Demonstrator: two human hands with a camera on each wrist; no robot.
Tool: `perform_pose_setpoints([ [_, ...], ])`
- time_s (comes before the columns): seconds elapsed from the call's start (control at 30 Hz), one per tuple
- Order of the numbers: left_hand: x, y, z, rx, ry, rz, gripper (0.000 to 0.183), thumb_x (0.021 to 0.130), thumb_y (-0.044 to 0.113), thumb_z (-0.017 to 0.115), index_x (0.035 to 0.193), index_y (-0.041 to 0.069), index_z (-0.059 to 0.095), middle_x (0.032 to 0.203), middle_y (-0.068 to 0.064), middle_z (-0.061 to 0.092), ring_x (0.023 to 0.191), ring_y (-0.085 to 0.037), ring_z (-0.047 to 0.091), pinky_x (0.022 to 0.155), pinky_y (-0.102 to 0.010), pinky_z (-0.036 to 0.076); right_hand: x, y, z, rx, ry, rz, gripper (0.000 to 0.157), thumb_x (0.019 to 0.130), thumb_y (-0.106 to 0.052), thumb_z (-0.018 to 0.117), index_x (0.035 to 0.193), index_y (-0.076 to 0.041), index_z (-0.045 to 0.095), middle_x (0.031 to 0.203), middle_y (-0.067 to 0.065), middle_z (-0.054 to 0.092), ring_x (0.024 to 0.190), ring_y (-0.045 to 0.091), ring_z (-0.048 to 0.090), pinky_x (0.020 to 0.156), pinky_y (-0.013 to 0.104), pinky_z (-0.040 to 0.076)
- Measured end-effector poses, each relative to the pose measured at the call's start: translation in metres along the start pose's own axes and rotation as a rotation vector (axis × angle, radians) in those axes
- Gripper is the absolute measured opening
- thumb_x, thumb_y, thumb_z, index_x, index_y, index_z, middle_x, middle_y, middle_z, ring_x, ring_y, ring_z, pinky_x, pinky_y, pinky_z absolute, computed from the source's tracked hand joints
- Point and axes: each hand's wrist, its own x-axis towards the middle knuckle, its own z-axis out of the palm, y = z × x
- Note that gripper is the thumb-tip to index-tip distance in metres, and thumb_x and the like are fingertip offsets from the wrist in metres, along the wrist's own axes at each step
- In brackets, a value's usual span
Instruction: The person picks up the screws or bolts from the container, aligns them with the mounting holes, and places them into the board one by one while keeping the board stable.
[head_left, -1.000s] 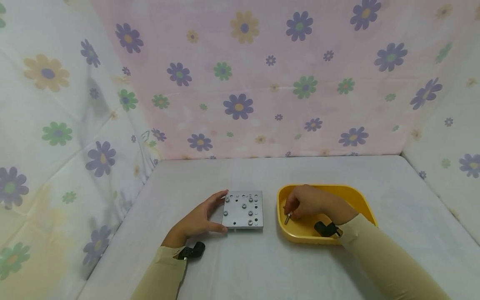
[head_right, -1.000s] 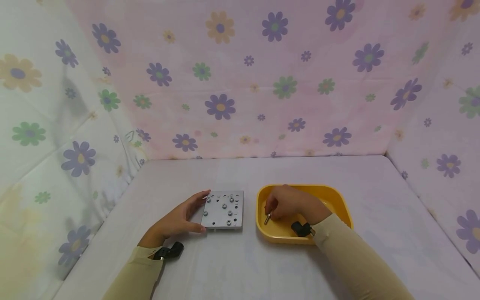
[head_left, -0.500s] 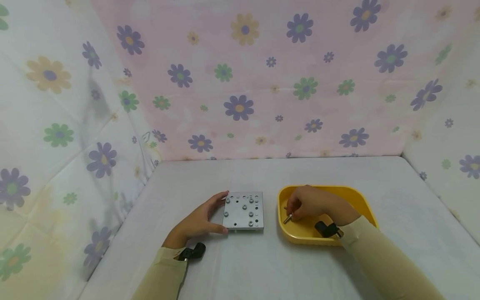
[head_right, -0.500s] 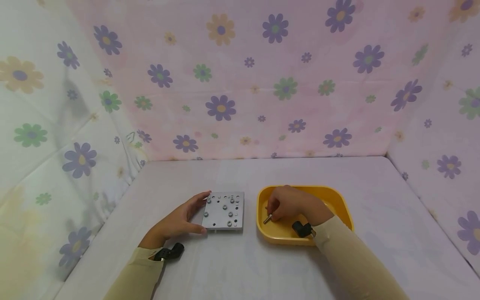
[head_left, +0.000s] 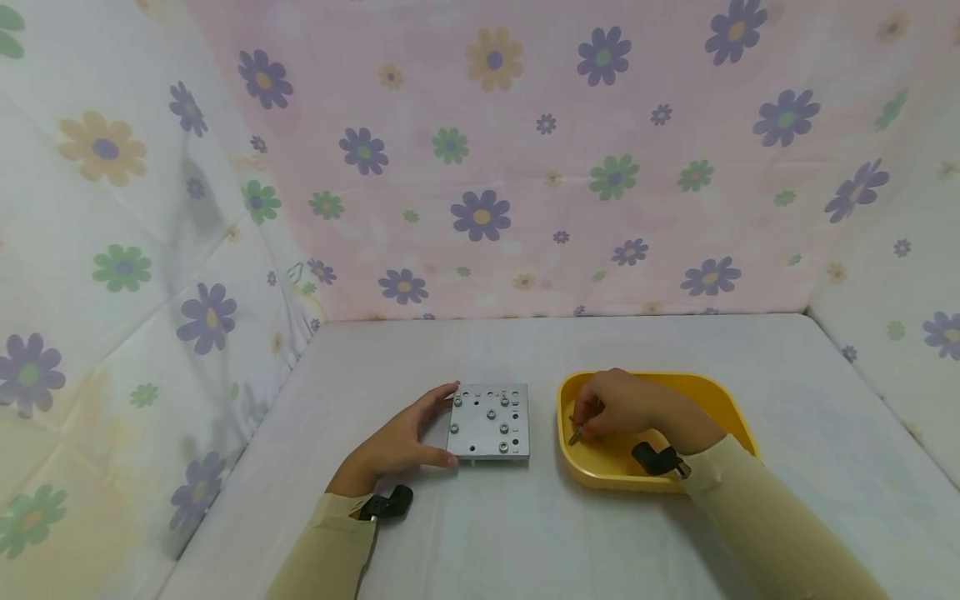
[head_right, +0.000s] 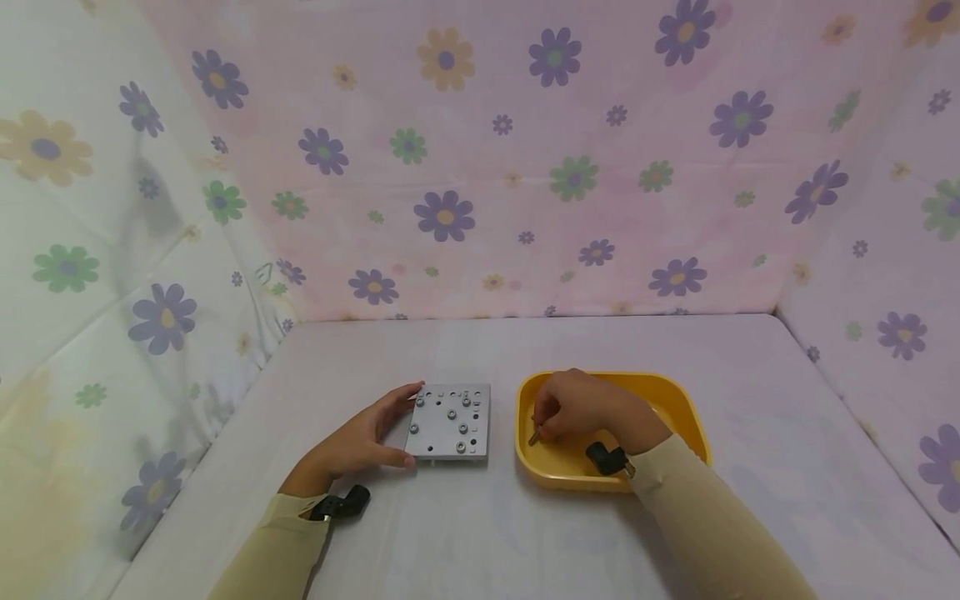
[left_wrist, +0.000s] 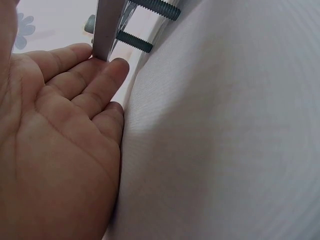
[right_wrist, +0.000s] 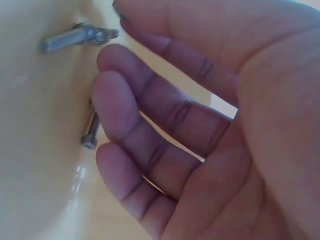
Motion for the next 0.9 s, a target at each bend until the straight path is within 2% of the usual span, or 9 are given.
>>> perform_pose_setpoints([
  [0.4,0.0,0.002,0.0,0.008,0.009,-0.008,0.118,0.07,0.024,0.097,0.164,0.027,0.026,0.164,0.005,0.039,0.157,-0.018,0.027,0.129,-0.053,0.009,-0.002,-0.016,0.0,-0.036,0.02,0.015,0.006,0.092,-0.015,0.078,0.09,-0.02,0.074,0.085,-0.006,0.067,0.077,0.015,0.06,0.071,0.031,0.053],
  [0.6,0.0,0.001,0.0,0.009,0.01,-0.005,0.119,0.07,0.024,0.097,0.165,0.025,0.026,0.164,0.006,0.039,0.157,-0.018,0.027,0.129,-0.053,0.009,-0.003,-0.019,0.0,-0.045,0.038,0.025,0.003,0.093,-0.016,0.076,0.093,-0.018,0.075,0.085,-0.006,0.067,0.075,0.015,0.06,0.07,0.03,0.054],
  [0.9,-0.001,0.001,0.0,-0.01,0.009,-0.002,0.119,0.07,0.022,0.097,0.165,0.025,0.025,0.164,0.006,0.039,0.157,-0.018,0.026,0.129,-0.054,0.008,-0.003,-0.023,-0.004,-0.033,0.059,-0.005,0.004,0.095,-0.018,0.075,0.093,-0.016,0.073,0.085,-0.005,0.068,0.077,0.015,0.062,0.072,0.031,0.054],
])
